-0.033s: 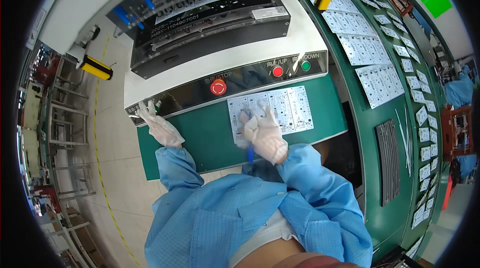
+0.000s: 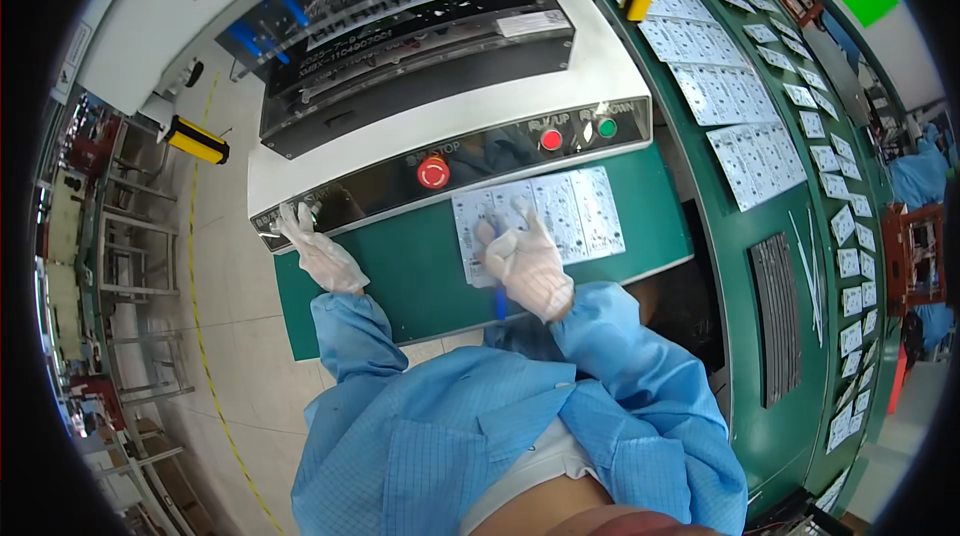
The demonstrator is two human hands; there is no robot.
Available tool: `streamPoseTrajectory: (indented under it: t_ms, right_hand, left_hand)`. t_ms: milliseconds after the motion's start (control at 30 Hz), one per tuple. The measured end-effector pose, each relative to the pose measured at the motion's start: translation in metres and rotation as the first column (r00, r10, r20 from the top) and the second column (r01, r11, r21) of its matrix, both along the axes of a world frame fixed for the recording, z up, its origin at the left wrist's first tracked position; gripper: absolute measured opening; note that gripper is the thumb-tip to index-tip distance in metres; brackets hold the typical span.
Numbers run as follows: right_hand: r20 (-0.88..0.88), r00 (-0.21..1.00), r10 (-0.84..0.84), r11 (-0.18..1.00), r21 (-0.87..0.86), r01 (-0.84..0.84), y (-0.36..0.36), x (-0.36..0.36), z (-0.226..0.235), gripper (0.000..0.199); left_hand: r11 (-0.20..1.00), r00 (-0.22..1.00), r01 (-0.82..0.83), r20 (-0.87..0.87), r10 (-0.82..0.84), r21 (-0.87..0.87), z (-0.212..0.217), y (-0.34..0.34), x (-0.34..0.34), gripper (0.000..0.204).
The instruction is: Inspecting and testing printed circuit boards (PCBs) using a testing machine and a marker pen at a factory workbench.
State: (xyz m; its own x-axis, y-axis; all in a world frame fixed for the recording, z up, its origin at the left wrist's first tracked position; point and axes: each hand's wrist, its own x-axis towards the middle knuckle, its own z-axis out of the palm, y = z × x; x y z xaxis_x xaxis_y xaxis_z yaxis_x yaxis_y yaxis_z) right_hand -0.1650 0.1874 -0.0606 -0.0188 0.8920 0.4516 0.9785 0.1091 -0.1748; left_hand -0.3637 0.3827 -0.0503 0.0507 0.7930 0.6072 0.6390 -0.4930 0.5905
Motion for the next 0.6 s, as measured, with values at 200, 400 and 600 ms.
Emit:
streamPoseTrajectory:
  t_ms: [200,400,600]
  right_hand:
    - [-0.101,0.986,-0.133,0.956,0.249,0.155,-0.024,0.029,0.035,0.026]
    - [-0.926,0.312,0.215,0.662,0.373,0.65,-0.136,0.107,0.102,0.046]
    - [-0.441,-0.018,0.897,0.234,0.442,0.866,-0.257,0.064,0.121,0.068]
  left_hand:
    - [0.919,0.886,0.386,0.308,-0.347,-0.076,0.0,-0.072,0.044,0.056]
    - [0.181,-0.013,0.983,0.967,0.256,-0.034,0.009,-0.208,0.159,0.065]
    - [-0.107,-0.085,0.994,0.688,-0.721,0.011,0.05,-0.306,0.238,0.057]
